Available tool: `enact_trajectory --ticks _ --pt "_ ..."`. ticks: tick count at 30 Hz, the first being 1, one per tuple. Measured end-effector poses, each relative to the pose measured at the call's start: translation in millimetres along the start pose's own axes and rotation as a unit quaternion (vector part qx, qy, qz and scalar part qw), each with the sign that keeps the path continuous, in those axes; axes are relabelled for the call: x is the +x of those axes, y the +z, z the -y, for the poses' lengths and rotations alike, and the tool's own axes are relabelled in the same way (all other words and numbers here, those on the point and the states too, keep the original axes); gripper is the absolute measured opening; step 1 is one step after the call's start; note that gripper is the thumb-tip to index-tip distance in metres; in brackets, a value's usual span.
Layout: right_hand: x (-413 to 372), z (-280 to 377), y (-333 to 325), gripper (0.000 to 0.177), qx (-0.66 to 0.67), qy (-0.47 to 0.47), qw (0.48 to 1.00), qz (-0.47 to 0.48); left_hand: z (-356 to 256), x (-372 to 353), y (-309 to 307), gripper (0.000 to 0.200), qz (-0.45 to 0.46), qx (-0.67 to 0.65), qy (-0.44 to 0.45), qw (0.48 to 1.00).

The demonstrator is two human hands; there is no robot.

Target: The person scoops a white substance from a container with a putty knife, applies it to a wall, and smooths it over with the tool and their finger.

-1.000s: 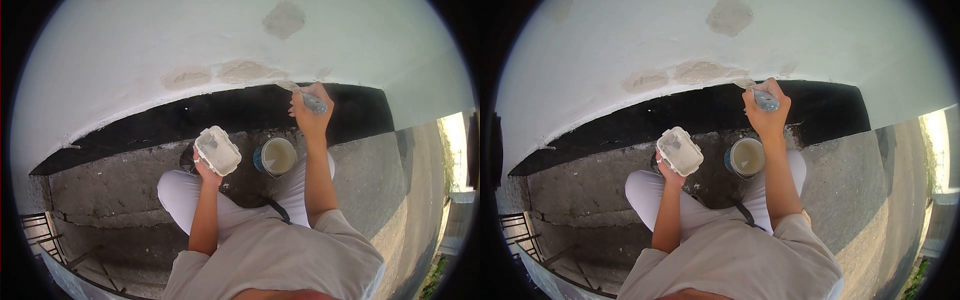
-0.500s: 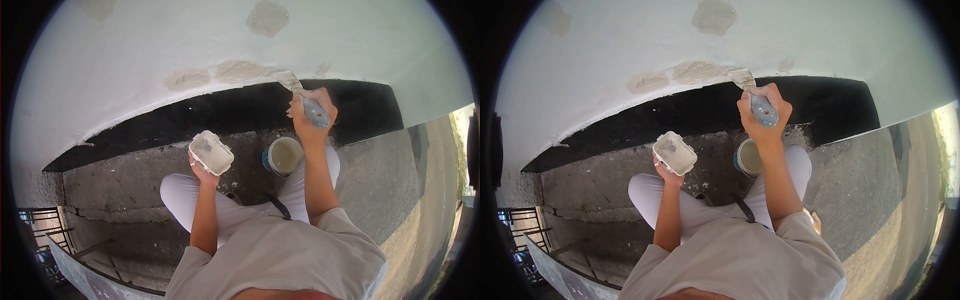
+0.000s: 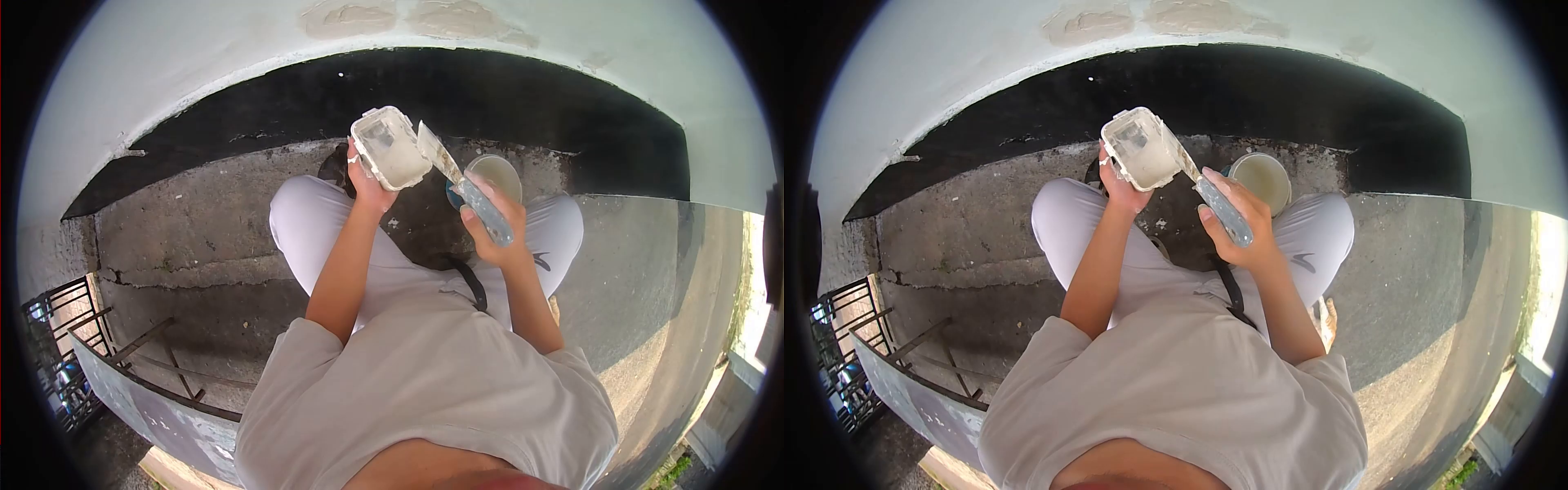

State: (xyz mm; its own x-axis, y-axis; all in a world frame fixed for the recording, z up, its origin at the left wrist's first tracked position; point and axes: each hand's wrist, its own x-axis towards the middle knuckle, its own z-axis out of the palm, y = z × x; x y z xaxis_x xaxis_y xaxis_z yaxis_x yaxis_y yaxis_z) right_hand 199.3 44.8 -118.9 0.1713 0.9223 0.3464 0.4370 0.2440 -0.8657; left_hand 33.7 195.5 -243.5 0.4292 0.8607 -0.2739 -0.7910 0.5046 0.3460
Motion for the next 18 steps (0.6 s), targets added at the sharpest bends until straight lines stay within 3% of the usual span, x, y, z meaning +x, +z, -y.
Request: enact_trajectory --ticks 3,4,7,8,14,18 --pt "-7 -12 9 0.047 -0.058 -0.084 0.993 0.059 0 3 -1 0.066 0.055 -0.020 -0.037 0.998" --pt "-9 -14 7 0.060 -0.097 -0.090 0.985 0.110 0 3 0 0.067 0.077 -0.028 -0.053 0.995" --pt "-14 -20 1 0.073 -0.138 -0.126 0.956 0.225 -1 6 5 0.069 0.089 -0.054 -0.075 0.992" --pt "-13 -22 -1 0.079 -0.121 -0.131 0.959 0.221 0 5 6 0.069 0.088 -0.063 -0.078 0.991" --pt "-19 -37 -2 0.071 -0.070 -0.124 0.971 0.193 1 1 5 0.073 0.134 -0.045 -0.102 0.985" --pt "-25 -28 -14 0.063 -0.053 -0.110 0.975 0.188 10 -5 6 0.074 0.095 -0.038 -0.095 0.990"
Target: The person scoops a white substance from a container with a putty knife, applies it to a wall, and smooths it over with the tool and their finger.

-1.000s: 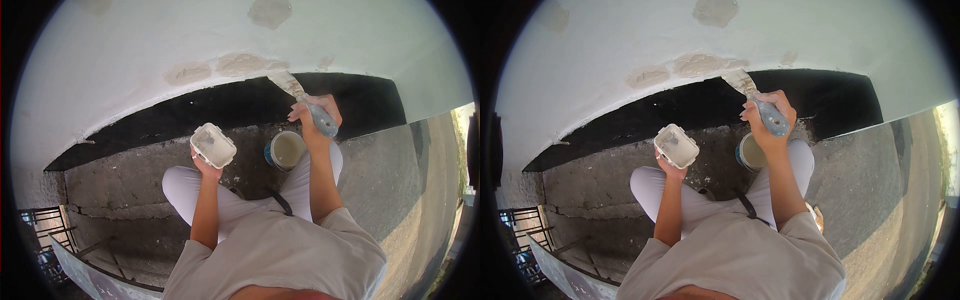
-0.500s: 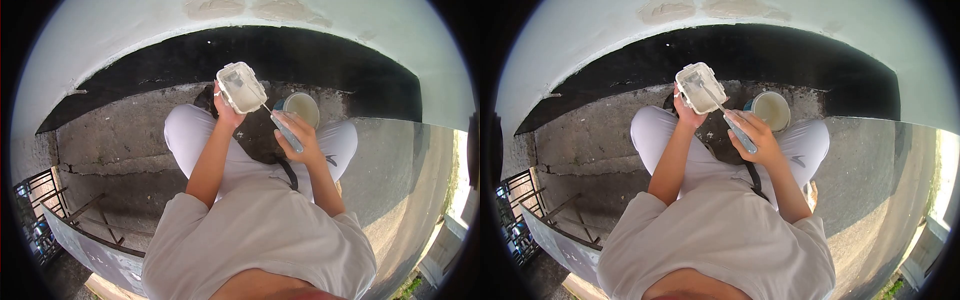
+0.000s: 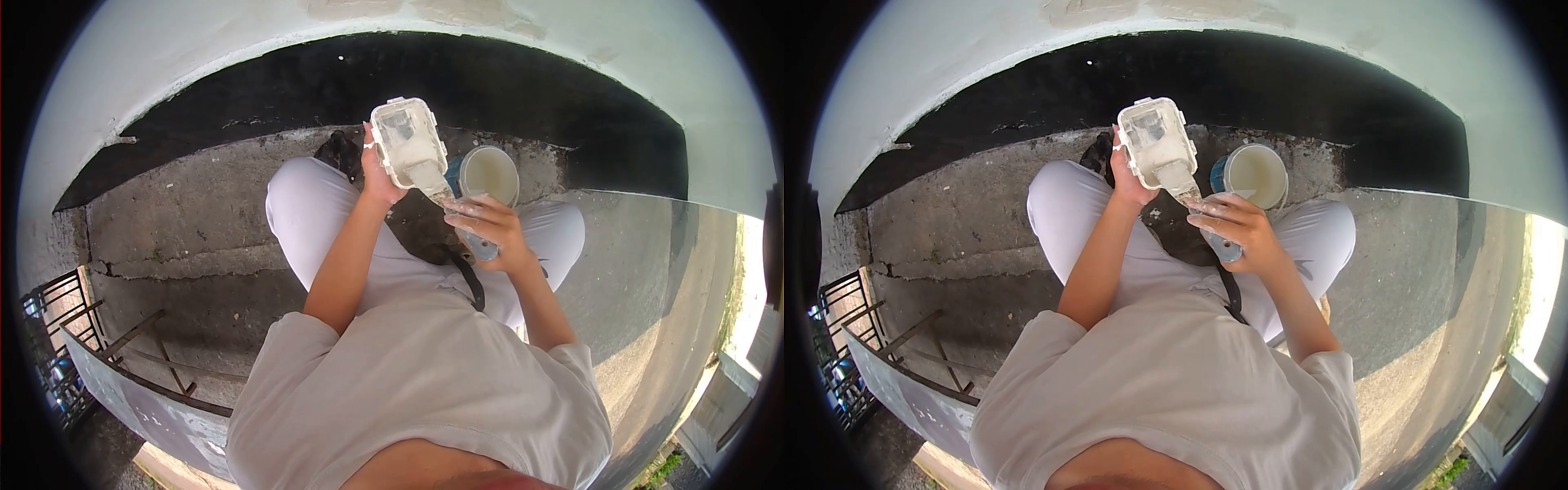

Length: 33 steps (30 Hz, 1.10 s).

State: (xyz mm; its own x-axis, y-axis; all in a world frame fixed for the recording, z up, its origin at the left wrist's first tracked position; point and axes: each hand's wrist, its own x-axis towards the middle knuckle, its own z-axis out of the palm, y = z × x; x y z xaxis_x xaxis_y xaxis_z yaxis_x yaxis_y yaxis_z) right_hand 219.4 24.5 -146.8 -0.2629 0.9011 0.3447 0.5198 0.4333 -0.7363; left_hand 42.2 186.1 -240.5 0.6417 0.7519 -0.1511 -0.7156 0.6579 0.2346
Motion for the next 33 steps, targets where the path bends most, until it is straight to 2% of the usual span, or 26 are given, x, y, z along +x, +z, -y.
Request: enact_trajectory --ticks 3,5,7,8,9,11,12,15,16,20,24,27,30,33 --pt "-8 7 -7 0.059 0.000 0.007 1.000 -0.018 0 2 4 0.078 -0.069 0.022 0.057 0.996" --pt "-10 12 -10 0.057 -0.012 0.008 0.999 -0.041 -4 3 1 0.075 -0.068 0.011 0.055 0.996" --pt "-12 13 -11 0.047 0.025 0.020 0.993 -0.116 -3 6 0 0.073 -0.072 -0.019 0.057 0.996" --pt "-12 13 -11 0.042 0.044 0.024 0.987 -0.154 -3 5 0 0.066 -0.057 -0.006 0.063 0.996" --pt "-13 9 -5 0.037 0.109 0.042 0.971 -0.210 -3 6 0 0.066 -0.058 0.005 0.074 0.996" --pt "-18 0 9 0.028 0.237 0.077 0.916 -0.315 1 7 2 0.067 -0.061 0.030 0.096 0.993" --pt "-12 4 18 0.026 0.330 0.095 0.860 -0.377 3 6 1 0.068 -0.065 0.043 0.103 0.992" --pt "-2 6 18 0.031 0.495 0.137 0.745 -0.425 6 8 1 0.069 -0.050 0.015 0.111 0.992" --pt "-2 2 20 0.032 0.493 0.166 0.740 -0.426 8 7 4 0.069 -0.035 0.025 0.117 0.992" --pt "4 -7 44 0.026 0.581 0.259 0.622 -0.456 9 5 9 0.070 0.021 0.035 0.134 0.990" --pt "5 -10 77 0.025 0.552 0.285 0.613 -0.489 14 4 15 0.071 0.025 0.039 0.138 0.989" --pt "0 1 82 0.027 0.478 0.268 0.669 -0.503 16 4 18 0.078 -0.003 0.054 0.147 0.988" --pt "-9 13 68 0.028 0.452 0.263 0.684 -0.509 12 3 19 0.067 0.014 0.001 0.178 0.984" --pt "-20 18 47 0.028 0.448 0.194 0.722 -0.490 2 10 16 0.065 0.017 -0.002 0.197 0.980"
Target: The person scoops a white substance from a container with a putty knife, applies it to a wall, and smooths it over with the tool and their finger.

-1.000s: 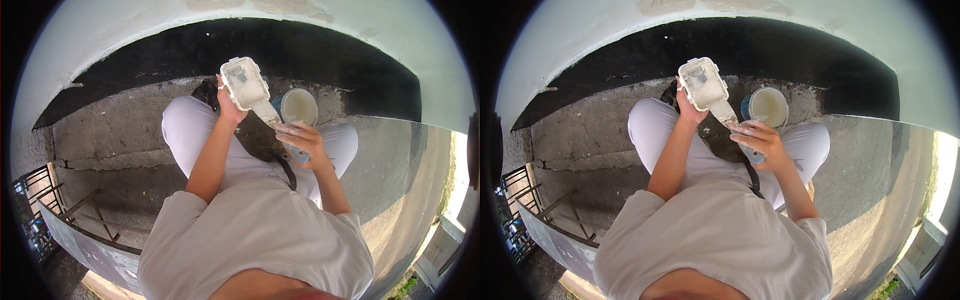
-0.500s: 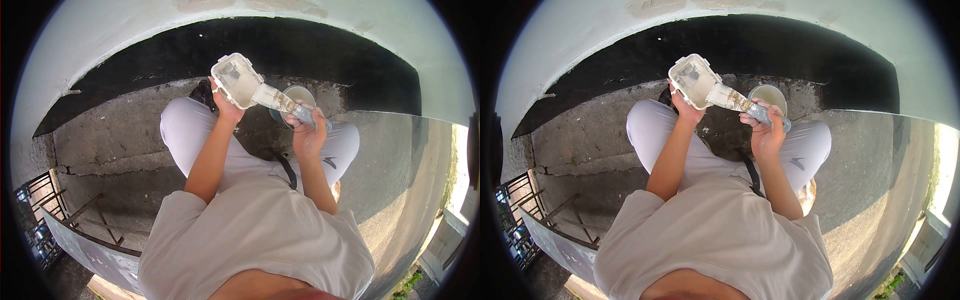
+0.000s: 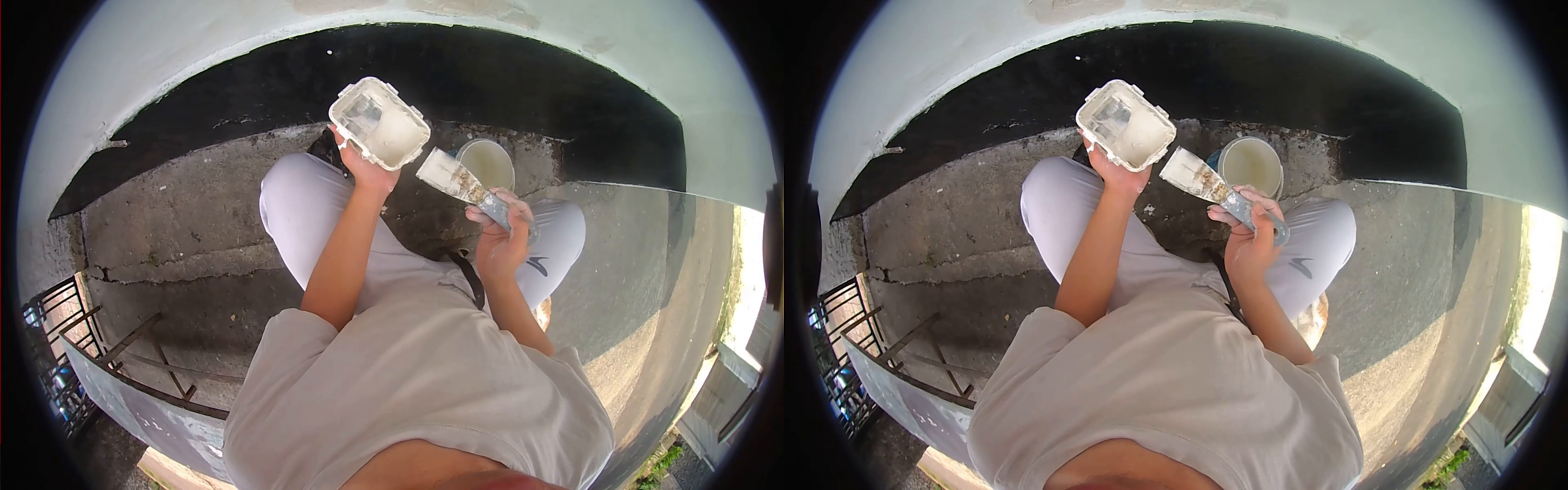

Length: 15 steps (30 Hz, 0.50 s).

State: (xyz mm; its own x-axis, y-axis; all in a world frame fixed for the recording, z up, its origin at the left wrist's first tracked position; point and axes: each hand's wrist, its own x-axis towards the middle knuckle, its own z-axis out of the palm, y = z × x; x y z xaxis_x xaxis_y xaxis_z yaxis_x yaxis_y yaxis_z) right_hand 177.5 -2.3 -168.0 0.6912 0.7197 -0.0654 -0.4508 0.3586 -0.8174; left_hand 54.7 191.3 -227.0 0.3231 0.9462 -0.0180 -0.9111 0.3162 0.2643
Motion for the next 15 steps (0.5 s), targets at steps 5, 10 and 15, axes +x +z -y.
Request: enact_trajectory --ticks 5,10,15 --pt "32 24 3 0.036 -0.116 -0.131 0.975 0.135 -2 0 -5 0.067 0.030 0.011 -0.053 0.998" --pt "72 39 0 0.028 -0.370 -0.303 0.826 0.299 -1 1 -2 0.082 -0.037 0.110 -0.122 0.986" --pt "77 43 8 0.019 -0.427 -0.255 0.801 0.334 1 -1 -1 0.084 -0.011 0.099 -0.176 0.979"
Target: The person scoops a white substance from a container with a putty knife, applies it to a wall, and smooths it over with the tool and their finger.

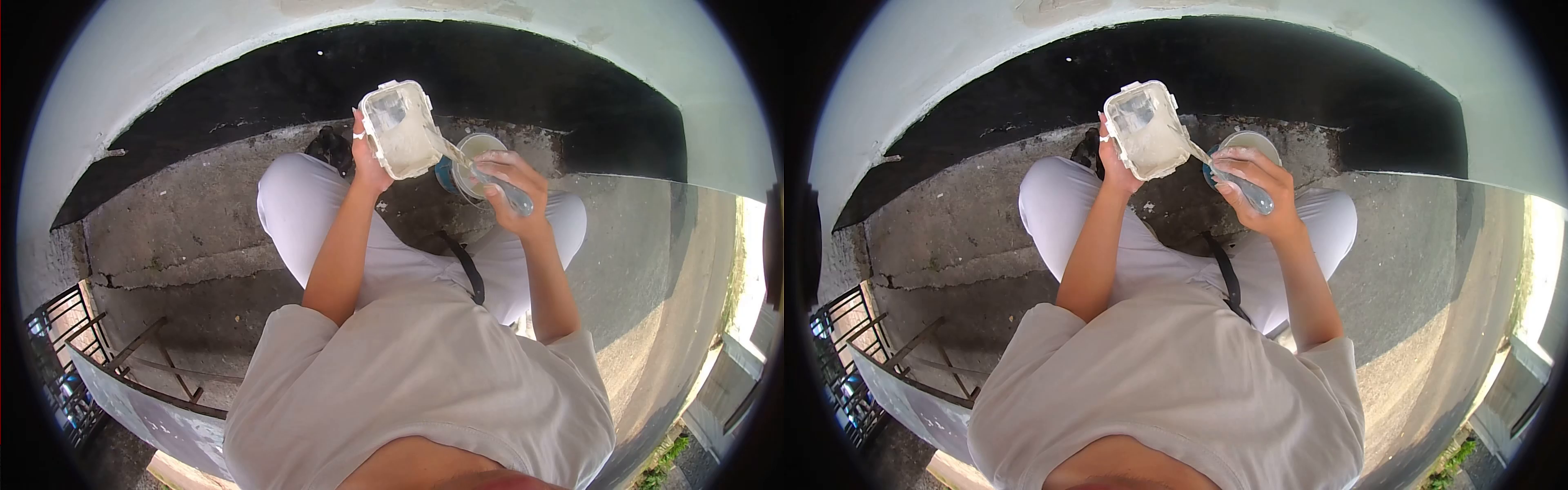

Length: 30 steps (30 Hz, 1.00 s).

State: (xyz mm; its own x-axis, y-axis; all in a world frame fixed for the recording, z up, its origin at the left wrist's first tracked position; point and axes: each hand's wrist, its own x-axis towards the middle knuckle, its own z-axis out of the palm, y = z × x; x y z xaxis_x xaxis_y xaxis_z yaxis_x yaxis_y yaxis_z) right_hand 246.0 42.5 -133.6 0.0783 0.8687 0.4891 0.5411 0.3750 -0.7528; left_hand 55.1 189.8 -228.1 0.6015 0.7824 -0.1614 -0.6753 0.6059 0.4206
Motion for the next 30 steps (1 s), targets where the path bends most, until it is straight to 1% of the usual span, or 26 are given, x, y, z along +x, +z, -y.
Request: enact_trajectory --ticks 2,5,6,8,11,14,17,20,23,26,29,30 --pt "-5 -2 2 0.017 -0.003 0.028 1.000 -0.007 2 1 2 0.085 -0.004 0.004 -0.004 1.000" --pt "-7 -2 7 0.014 0.032 0.064 0.996 -0.046 7 5 -6 0.086 0.024 -0.003 -0.007 1.000" --pt "-8 -1 9 0.013 0.062 0.086 0.992 -0.069 9 4 -8 0.086 0.028 -0.008 -0.009 1.000" --pt "-7 2 15 0.013 0.121 0.125 0.978 -0.114 11 6 -11 0.085 0.039 -0.016 -0.010 0.999" --pt "-14 3 27 0.013 0.216 0.209 0.936 -0.183 17 9 -12 0.084 0.031 -0.005 -0.003 1.000" --pt "-16 7 35 0.013 0.199 0.219 0.932 -0.209 20 8 -7 0.083 0.008 0.044 0.005 0.999" --pt "-22 3 37 0.014 0.140 0.176 0.949 -0.219 19 8 -3 0.083 0.030 0.074 0.003 0.997" --pt "-27 11 43 0.016 0.249 0.289 0.888 -0.258 29 11 1 0.083 0.028 0.089 0.023 0.995" --pt "-29 17 55 0.023 0.209 0.260 0.900 -0.281 33 11 -9 0.083 0.034 0.052 0.016 0.998" --pt "-29 20 50 0.023 0.237 0.305 0.880 -0.276 29 9 -6 0.084 0.038 0.022 0.019 0.999" --pt "-25 28 49 0.023 0.281 0.337 0.852 -0.286 29 8 -1 0.085 0.015 0.038 0.029 0.999" --pt "-24 30 53 0.023 0.251 0.322 0.869 -0.280 31 10 -5 0.086 0.016 0.052 0.036 0.998"
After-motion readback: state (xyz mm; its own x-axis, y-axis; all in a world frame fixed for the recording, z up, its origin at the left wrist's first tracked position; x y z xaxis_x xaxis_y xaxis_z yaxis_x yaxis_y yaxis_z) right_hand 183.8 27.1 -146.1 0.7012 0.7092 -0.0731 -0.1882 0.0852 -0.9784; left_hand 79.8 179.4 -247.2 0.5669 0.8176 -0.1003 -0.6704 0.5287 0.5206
